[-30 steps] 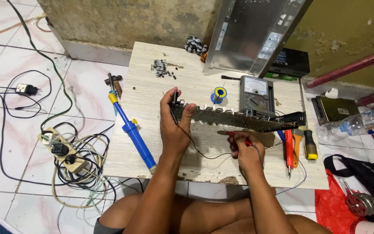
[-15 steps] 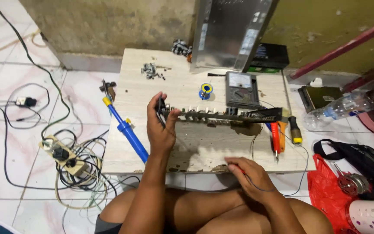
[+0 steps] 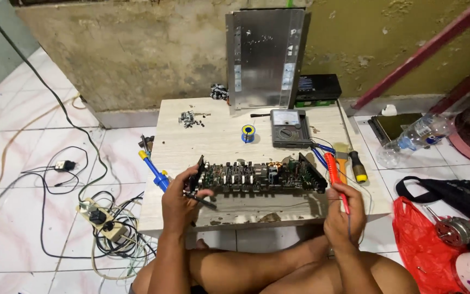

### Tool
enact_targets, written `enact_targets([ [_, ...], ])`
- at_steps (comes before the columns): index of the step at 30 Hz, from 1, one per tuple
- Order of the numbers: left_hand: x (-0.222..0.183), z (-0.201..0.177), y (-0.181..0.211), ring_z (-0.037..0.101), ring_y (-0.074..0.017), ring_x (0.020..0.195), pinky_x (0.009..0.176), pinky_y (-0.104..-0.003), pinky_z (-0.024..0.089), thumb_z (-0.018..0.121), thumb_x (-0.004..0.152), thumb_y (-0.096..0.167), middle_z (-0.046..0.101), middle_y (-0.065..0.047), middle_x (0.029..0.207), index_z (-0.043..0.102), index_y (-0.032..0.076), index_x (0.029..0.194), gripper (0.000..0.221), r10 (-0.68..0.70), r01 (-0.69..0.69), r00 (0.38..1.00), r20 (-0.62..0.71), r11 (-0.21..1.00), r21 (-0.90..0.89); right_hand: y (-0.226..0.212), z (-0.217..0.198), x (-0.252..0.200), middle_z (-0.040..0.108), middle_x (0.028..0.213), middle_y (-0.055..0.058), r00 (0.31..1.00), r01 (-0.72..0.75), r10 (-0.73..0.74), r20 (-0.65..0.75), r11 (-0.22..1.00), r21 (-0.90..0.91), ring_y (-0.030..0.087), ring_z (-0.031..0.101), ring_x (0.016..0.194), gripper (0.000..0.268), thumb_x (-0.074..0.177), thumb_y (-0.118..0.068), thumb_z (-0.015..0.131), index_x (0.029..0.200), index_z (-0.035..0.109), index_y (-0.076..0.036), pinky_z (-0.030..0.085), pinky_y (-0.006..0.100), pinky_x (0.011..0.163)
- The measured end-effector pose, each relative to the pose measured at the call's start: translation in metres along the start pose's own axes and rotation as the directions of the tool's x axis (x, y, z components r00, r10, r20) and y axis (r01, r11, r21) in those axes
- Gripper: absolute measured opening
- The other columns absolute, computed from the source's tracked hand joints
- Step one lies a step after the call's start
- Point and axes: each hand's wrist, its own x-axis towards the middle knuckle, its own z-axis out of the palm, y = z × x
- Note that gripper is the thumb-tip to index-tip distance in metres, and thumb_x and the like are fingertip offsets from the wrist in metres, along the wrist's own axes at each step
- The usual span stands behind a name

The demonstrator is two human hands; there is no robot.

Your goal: Testing components and traces on a printed circuit board using a multimeter for diagnostics.

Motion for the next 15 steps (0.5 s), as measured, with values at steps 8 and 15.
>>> enact_targets([
  [8,-0.031,-0.006,0.0,0.072,-0.038,0.102,0.087,-0.048,0.058,0.093,0.065,0.036,0.074,-0.011,0.127,0.073,0.013,0.118,0.06,0.083,-0.104,0.99,0.111,0.974,0.201,0.032,0.007,-0.009,0.074,0.108,0.019,0.944,-0.326,0.3,0.135,0.905,0.273,0.02,0.063,0.102,0.018,0.106,-0.014,0.063,0.118,0.07,-0.003,0.051,0.036,0.092],
  [15,-0.042,0.008,-0.011,0.064,-0.0372,0.122,0.101,-0.05,0.054,0.091,0.073,0.028,0.066,-0.012,0.14,0.072,0.014,0.119,0.051,-0.097,0.017,0.968,0.23,0.946,0.325,0.078,0.026,-0.004,0.076,0.105,0.009,0.924,-0.37,0.358,0.133,0.925,0.083,0.022,0.07,0.099,0.018,0.109,-0.036,0.065,0.118,0.073,-0.022,0.053,0.039,0.09],
])
